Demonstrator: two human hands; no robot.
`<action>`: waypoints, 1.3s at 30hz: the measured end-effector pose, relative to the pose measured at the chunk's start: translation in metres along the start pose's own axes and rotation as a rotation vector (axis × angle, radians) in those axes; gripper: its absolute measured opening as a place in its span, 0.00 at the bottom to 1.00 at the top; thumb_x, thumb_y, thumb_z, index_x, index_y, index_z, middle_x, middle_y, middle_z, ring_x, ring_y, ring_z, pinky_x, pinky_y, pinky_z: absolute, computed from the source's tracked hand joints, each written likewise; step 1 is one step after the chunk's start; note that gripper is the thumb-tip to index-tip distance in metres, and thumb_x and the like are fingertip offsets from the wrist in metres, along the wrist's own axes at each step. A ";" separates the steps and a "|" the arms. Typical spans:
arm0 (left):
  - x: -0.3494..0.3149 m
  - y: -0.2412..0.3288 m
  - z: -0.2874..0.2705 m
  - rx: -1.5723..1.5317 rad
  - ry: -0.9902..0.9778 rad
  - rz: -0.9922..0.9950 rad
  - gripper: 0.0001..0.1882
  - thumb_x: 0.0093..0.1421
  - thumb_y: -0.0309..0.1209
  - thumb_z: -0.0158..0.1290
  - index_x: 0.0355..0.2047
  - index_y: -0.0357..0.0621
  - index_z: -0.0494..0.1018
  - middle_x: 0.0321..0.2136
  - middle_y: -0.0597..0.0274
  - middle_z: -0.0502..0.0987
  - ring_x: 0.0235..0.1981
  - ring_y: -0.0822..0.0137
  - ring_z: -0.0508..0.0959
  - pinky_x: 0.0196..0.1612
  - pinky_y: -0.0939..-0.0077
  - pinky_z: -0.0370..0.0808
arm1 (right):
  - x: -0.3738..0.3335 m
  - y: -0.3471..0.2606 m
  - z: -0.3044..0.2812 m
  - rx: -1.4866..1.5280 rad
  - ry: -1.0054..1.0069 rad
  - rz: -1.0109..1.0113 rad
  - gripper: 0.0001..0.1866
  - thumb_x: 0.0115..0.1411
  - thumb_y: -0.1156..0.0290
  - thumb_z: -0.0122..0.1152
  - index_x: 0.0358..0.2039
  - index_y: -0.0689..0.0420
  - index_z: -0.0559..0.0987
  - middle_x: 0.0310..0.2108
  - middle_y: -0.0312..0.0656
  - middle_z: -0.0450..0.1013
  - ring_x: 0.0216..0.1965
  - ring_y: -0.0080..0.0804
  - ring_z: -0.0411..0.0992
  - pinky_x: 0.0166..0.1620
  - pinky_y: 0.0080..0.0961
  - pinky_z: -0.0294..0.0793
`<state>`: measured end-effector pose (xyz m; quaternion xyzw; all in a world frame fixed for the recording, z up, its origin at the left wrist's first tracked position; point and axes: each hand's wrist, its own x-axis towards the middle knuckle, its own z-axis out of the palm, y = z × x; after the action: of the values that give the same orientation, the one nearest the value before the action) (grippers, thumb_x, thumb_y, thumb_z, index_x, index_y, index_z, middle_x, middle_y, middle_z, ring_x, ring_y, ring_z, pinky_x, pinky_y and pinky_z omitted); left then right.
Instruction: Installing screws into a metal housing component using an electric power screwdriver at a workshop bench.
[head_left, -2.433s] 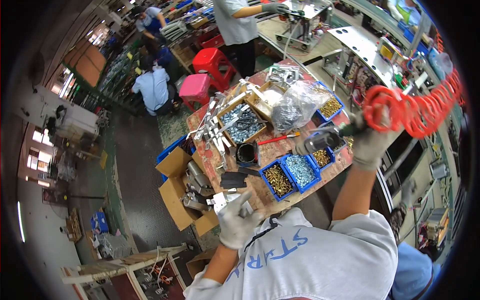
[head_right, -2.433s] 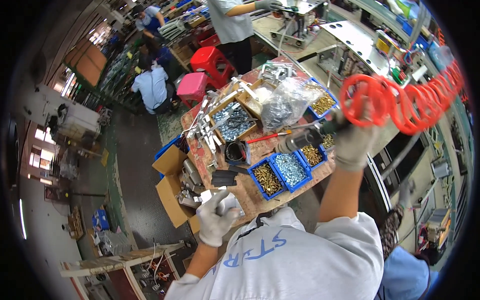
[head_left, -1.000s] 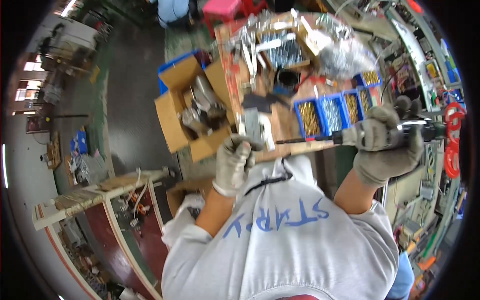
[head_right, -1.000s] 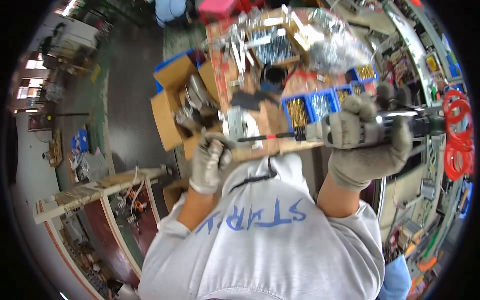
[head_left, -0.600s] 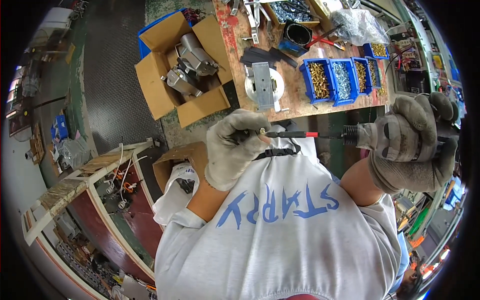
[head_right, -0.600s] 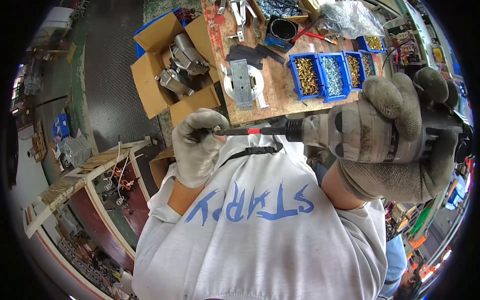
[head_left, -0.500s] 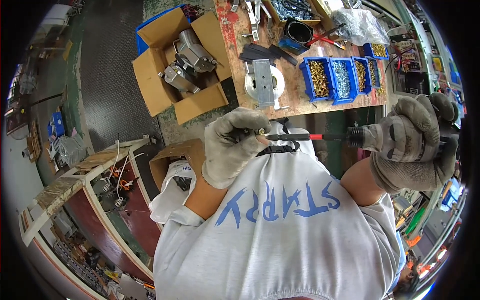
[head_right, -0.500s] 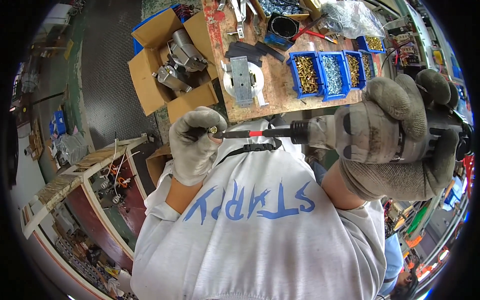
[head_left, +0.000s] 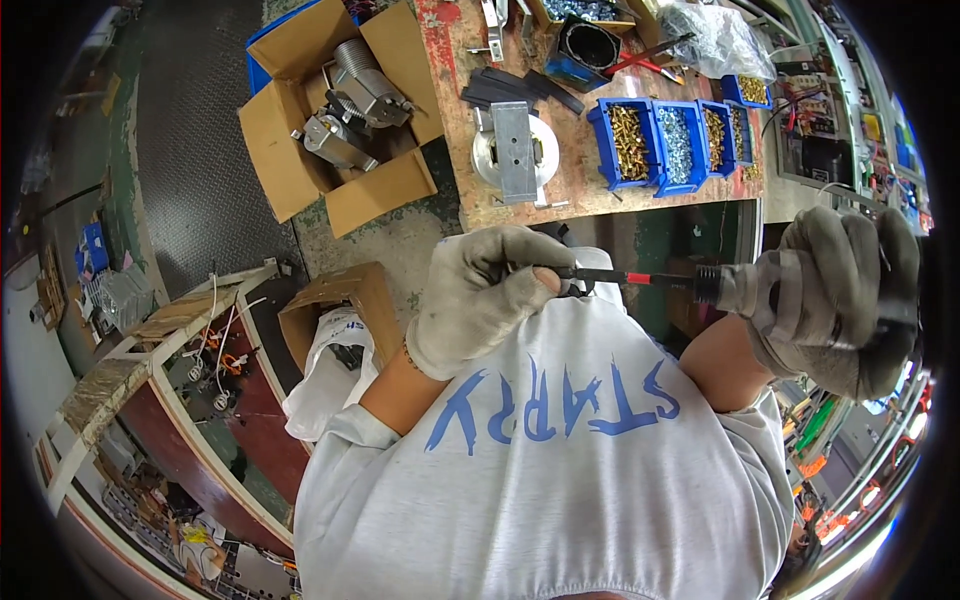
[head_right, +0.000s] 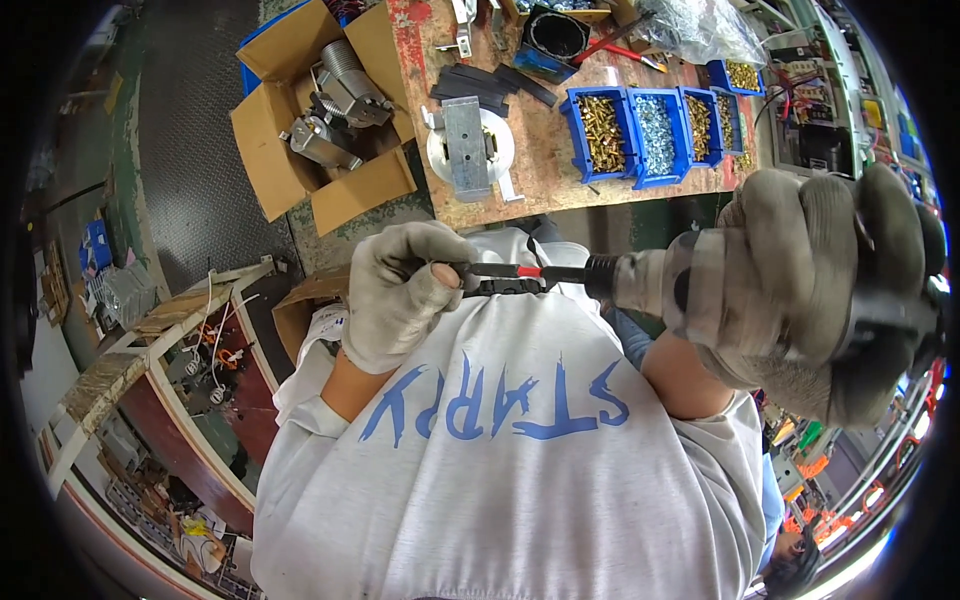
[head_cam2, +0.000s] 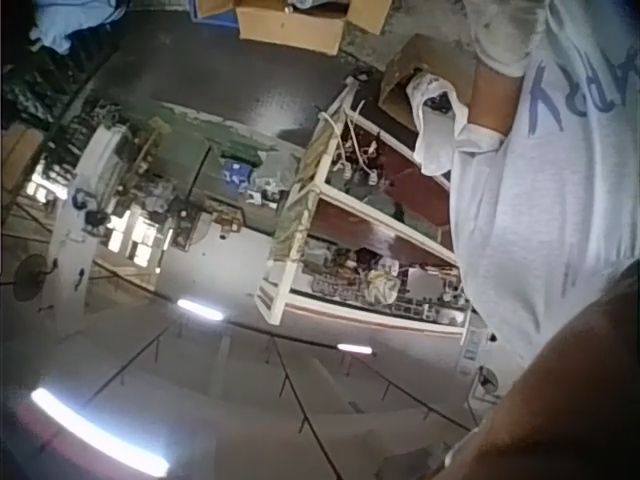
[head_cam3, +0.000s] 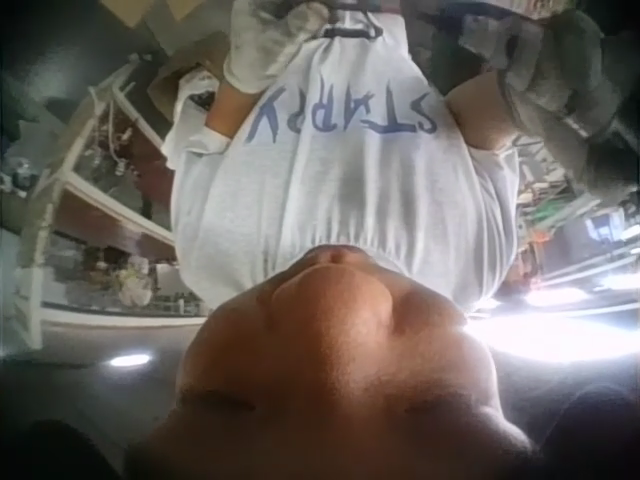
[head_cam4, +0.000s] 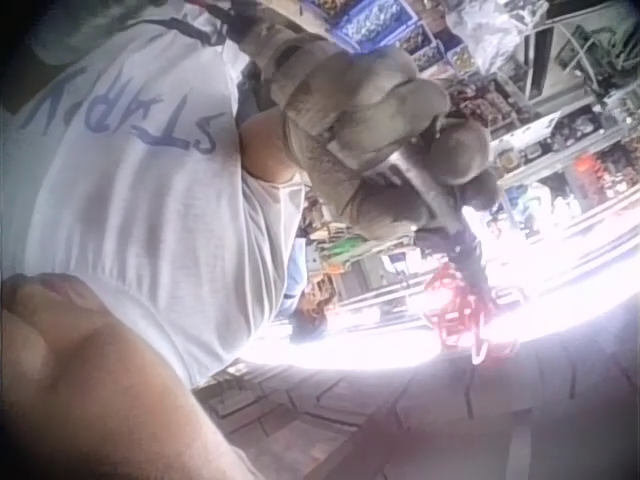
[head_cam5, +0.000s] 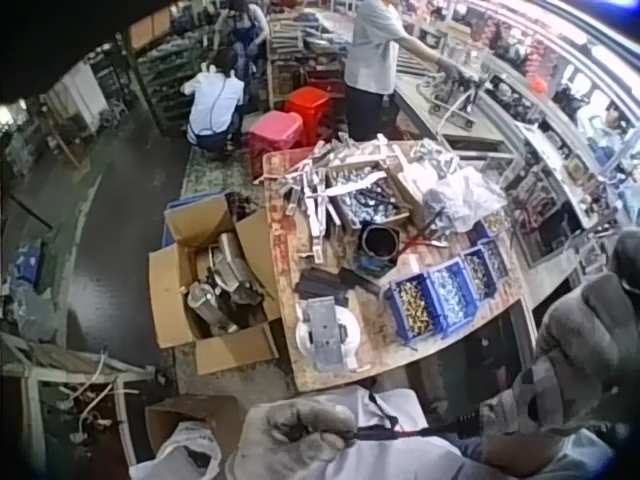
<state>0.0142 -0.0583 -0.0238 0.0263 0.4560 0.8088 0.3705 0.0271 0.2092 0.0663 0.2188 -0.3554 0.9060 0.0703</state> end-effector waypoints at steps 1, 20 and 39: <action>0.002 -0.003 0.000 -0.008 -0.002 -0.008 0.14 0.54 0.33 0.65 0.36 0.37 0.78 0.30 0.60 0.79 0.33 0.73 0.78 0.37 0.82 0.74 | 0.004 0.001 -0.006 0.059 -0.256 0.046 0.19 0.47 0.69 0.66 0.39 0.55 0.70 0.22 0.34 0.69 0.16 0.21 0.65 0.22 0.14 0.71; 0.056 -0.079 -0.058 0.933 0.470 0.109 0.43 0.46 0.48 0.68 0.53 0.31 0.65 0.37 0.50 0.78 0.21 0.69 0.72 0.28 0.75 0.75 | -0.007 0.024 -0.023 -0.366 0.330 0.048 0.24 0.43 0.60 0.64 0.42 0.53 0.73 0.24 0.29 0.69 0.40 0.29 0.62 0.34 0.31 0.64; 0.083 -0.135 -0.073 1.480 0.484 0.640 0.46 0.48 0.57 0.62 0.61 0.43 0.64 0.20 0.57 0.72 0.18 0.61 0.75 0.24 0.69 0.77 | 0.026 0.055 -0.055 -0.198 0.075 0.418 0.28 0.61 0.60 0.52 0.59 0.59 0.66 0.42 0.56 0.65 0.57 0.56 0.63 0.61 0.59 0.60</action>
<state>0.0036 -0.0171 -0.1928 0.2164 0.9060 0.3504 -0.0977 -0.0309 0.2047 0.0081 0.0985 -0.4774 0.8690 -0.0848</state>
